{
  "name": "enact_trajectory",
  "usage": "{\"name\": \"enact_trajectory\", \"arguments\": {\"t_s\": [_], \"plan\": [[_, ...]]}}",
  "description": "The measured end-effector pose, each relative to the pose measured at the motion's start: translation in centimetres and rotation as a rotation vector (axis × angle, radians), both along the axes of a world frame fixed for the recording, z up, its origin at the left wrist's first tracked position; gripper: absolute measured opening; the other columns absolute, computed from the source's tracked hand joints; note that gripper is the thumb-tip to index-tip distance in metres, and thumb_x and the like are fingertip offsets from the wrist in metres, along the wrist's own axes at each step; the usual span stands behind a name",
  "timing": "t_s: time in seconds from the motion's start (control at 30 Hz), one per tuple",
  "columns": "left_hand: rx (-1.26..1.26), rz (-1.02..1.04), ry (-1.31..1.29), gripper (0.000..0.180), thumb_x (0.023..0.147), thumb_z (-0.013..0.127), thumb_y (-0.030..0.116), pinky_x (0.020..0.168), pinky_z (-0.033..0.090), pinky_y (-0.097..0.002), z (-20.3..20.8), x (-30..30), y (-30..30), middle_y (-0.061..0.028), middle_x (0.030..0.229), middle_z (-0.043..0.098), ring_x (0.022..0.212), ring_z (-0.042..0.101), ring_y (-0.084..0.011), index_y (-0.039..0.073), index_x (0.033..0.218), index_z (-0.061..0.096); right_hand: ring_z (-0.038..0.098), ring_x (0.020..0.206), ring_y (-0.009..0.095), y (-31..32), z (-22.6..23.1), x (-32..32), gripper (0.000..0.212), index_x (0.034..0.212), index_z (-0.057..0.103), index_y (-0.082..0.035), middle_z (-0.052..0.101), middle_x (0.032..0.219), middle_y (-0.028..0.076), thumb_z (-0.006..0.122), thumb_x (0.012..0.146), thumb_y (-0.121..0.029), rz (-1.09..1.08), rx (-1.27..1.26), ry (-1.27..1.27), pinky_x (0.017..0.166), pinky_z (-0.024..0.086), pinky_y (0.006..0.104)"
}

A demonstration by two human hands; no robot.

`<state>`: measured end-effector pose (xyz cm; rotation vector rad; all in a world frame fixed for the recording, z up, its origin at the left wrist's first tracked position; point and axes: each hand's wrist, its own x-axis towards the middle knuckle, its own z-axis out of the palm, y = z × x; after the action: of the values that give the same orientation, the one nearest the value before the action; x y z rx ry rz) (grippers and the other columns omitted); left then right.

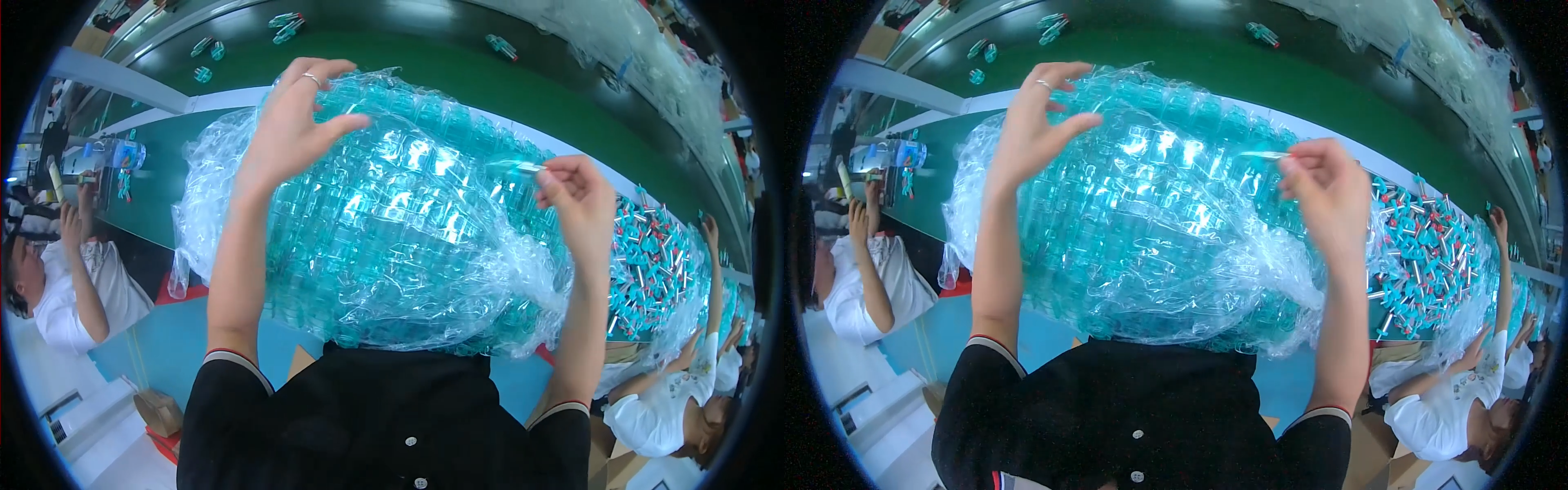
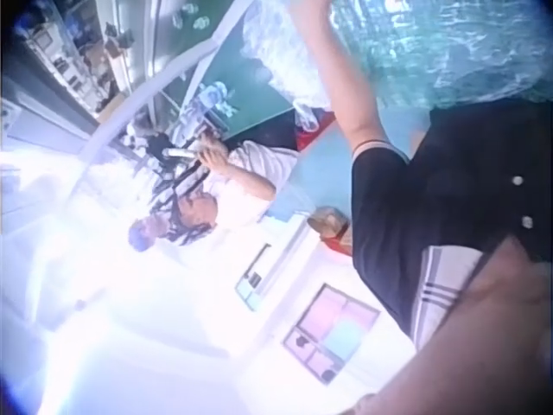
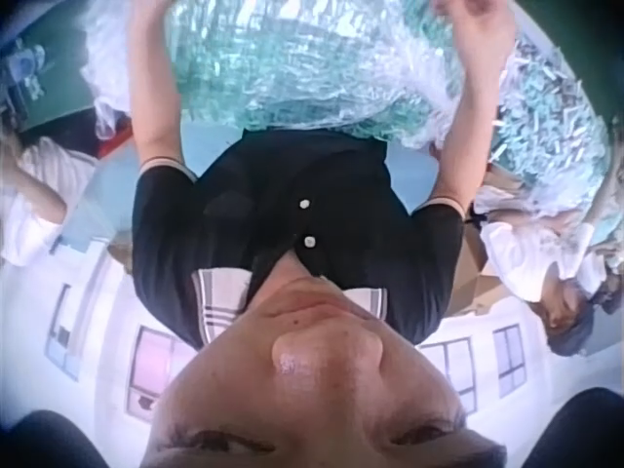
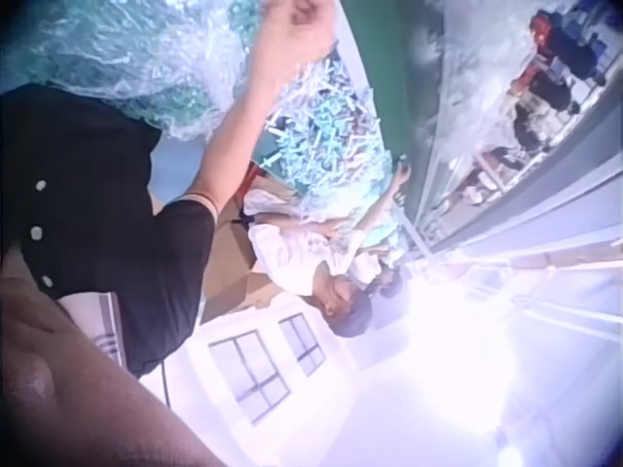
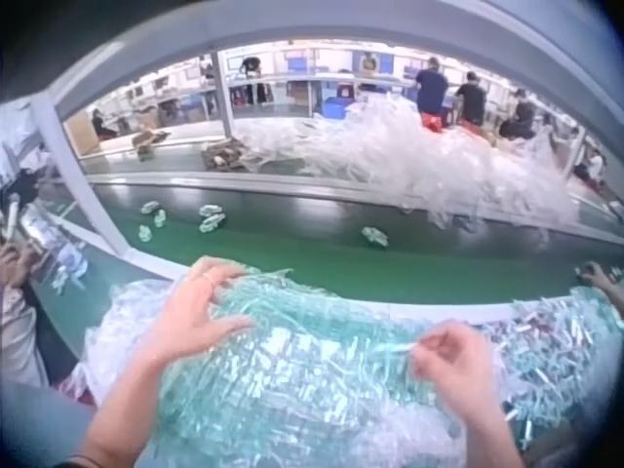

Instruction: The person assembles small green and silver plastic components by hand at a factory workstation.

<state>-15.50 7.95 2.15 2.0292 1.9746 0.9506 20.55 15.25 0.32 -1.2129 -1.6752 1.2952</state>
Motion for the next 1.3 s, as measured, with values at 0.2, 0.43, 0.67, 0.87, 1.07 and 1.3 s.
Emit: {"name": "enact_trajectory", "arguments": {"t_s": [0.2,0.43,0.67,0.87,1.07,1.3], "plan": [[-0.309,-0.041,-0.031,0.041,0.081,0.080,0.013,0.084,0.054,-0.0357,-2.7,-2.2,1.1,-0.0137,0.124,0.065,0.096,0.066,-0.0258,0.009,0.121,0.073,0.073,0.102,0.030,2.7,-1.6,0.3,0.040,0.129,0.060,0.002,0.072,0.117,0.020,0.070,0.093,-0.012,-0.218,0.337,-0.390,0.087,0.058,0.0396],[0.057,-0.028,0.032,0.025,0.093,0.068,0.012,0.078,0.053,-0.0370,-5.2,-3.5,2.3,-0.0078,0.104,0.076,0.085,0.069,-0.0289,0.013,0.116,0.078,0.054,0.127,0.037,-5.2,-4.9,-4.3,0.052,0.134,0.060,-0.010,0.057,0.138,0.017,0.078,0.089,-0.029,0.217,0.766,-0.538,0.107,0.041,0.0486],[0.258,0.255,-1.629,0.052,0.104,0.047,0.000,0.075,0.050,-0.0267,-5.8,-12.2,3.7,-0.0172,0.126,0.058,0.089,0.054,-0.0202,-0.009,0.153,0.034,0.060,0.118,0.031,-4.8,-4.8,-3.6,0.040,0.127,0.066,-0.010,0.062,0.129,0.013,0.076,0.090,-0.023,0.163,0.846,-0.485,0.098,0.047,0.0458],[0.086,-0.448,-1.899,0.061,0.093,0.046,-0.006,0.081,0.049,-0.0269,-5.6,-9.1,2.9,-0.0234,0.142,0.047,0.098,0.051,-0.0221,-0.011,0.152,0.033,0.072,0.089,0.038,4.7,-0.6,4.2,0.018,0.106,0.072,-0.002,0.074,0.100,0.019,0.068,0.090,-0.008,-0.318,0.503,-0.733,0.079,0.057,0.0441],[-0.002,-0.114,-1.385,0.056,0.092,0.068,0.002,0.073,0.049,-0.0209,-4.0,0.0,3.0,-0.0117,0.117,0.066,0.082,0.057,-0.0088,-0.004,0.144,0.051,0.069,0.101,0.047,11.3,-5.9,9.5,0.021,0.101,0.071,0.002,0.071,0.102,0.031,0.069,0.083,-0.010,-0.080,0.272,-1.187,0.090,0.056,0.0503],[-0.128,-0.104,-0.346,0.041,0.081,0.081,0.011,0.073,0.048,-0.0257,-3.1,5.4,-0.1,-0.0039,0.106,0.062,0.084,0.056,-0.0118,0.008,0.119,0.067,0.066,0.079,0.011,6.2,-0.4,4.1,0.014,0.108,0.069,0.000,0.070,0.092,0.004,0.069,0.094,-0.001,-0.062,0.191,0.230,0.071,0.052,0.0256]]}}
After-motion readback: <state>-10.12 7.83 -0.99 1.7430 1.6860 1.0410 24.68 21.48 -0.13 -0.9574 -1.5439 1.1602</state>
